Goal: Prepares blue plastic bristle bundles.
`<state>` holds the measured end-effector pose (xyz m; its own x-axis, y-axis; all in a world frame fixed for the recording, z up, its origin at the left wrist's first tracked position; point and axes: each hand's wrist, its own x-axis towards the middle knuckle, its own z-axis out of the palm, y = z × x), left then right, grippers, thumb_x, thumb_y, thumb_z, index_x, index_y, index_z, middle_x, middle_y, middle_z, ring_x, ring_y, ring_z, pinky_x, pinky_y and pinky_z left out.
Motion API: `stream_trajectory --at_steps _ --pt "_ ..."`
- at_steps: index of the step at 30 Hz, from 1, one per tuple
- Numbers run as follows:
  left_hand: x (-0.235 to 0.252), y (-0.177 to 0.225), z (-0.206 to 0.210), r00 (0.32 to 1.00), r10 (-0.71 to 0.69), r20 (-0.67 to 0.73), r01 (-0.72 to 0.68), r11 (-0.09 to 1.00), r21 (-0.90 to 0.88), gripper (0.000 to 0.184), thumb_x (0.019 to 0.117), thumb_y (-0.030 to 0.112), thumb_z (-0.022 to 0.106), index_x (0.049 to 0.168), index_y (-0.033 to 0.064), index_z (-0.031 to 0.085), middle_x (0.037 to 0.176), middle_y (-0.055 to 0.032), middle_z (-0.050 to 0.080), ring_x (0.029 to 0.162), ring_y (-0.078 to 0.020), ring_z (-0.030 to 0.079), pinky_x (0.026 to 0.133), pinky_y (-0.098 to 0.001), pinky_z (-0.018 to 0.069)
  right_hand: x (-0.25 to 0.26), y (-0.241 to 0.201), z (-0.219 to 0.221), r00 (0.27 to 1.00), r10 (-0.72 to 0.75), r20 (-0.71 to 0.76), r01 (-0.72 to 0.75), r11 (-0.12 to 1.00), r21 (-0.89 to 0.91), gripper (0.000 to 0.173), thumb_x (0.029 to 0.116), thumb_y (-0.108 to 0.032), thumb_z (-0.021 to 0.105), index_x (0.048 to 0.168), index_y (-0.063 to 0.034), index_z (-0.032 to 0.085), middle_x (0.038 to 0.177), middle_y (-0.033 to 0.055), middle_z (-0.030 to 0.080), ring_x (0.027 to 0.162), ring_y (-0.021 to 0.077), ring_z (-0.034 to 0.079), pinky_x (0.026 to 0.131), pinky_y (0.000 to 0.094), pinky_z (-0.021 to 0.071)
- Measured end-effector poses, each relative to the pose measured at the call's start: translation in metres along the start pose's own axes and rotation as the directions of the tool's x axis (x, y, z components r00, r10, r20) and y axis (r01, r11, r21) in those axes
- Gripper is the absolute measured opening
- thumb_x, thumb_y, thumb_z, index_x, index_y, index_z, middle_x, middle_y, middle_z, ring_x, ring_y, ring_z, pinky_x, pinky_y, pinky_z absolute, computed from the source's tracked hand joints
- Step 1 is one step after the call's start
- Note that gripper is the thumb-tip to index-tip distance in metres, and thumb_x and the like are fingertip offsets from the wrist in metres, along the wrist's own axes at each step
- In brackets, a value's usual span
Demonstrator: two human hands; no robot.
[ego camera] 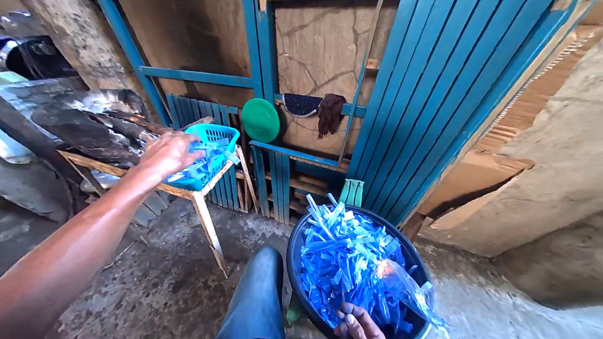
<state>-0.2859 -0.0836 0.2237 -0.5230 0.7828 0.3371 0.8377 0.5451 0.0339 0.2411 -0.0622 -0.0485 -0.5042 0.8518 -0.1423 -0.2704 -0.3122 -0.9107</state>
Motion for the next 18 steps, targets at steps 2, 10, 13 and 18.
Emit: stream_trajectory --at_steps 2,10,13,18 --pt "-0.021 0.027 -0.005 0.988 0.126 -0.089 -0.131 0.990 -0.059 0.046 0.1013 0.040 0.064 0.137 0.0097 0.063 0.135 -0.0222 0.062 0.124 -0.0497 0.057 0.092 -0.0748 0.0448 -0.002 -0.002 0.001 0.999 0.013 -0.037 -0.014 0.999 -0.035 0.024 0.1043 -0.008 0.048 0.120 0.0027 0.062 0.110 0.0161 0.071 0.078 0.0214 0.072 0.065 0.0369 0.0626" --pt "-0.132 0.201 0.126 0.581 0.768 0.270 -0.465 0.585 -0.665 0.031 0.1036 0.032 0.056 0.111 0.0103 0.077 0.112 -0.0101 0.075 0.107 -0.0262 0.071 0.096 -0.0540 0.0541 0.005 -0.023 -0.011 0.972 -0.136 -0.191 0.077 0.955 -0.286 0.025 0.1020 -0.014 0.053 0.115 0.0015 0.067 0.101 0.0136 0.072 0.071 0.0201 0.070 0.059 0.0323 0.0604" --pt "-0.157 0.261 0.187 0.370 0.745 0.555 -0.508 0.663 -0.551 0.029 0.1042 0.026 0.054 0.116 0.0088 0.074 0.114 -0.0181 0.073 0.111 -0.0396 0.067 0.094 -0.0654 0.0489 0.008 -0.025 -0.016 0.969 -0.128 -0.213 0.056 0.947 -0.317 0.026 0.1019 -0.015 0.054 0.116 0.0015 0.067 0.101 0.0135 0.072 0.072 0.0207 0.071 0.058 0.0327 0.0606" --pt "-0.169 0.311 0.257 0.263 0.679 0.685 -0.651 0.649 -0.394 0.024 0.1005 0.016 0.059 0.117 0.0017 0.070 0.115 -0.0228 0.070 0.111 -0.0441 0.066 0.092 -0.0652 0.0488 0.007 -0.018 -0.021 0.968 -0.112 -0.225 0.033 0.945 -0.326 0.026 0.1018 -0.015 0.054 0.115 0.0018 0.067 0.098 0.0134 0.072 0.073 0.0208 0.071 0.059 0.0325 0.0604"
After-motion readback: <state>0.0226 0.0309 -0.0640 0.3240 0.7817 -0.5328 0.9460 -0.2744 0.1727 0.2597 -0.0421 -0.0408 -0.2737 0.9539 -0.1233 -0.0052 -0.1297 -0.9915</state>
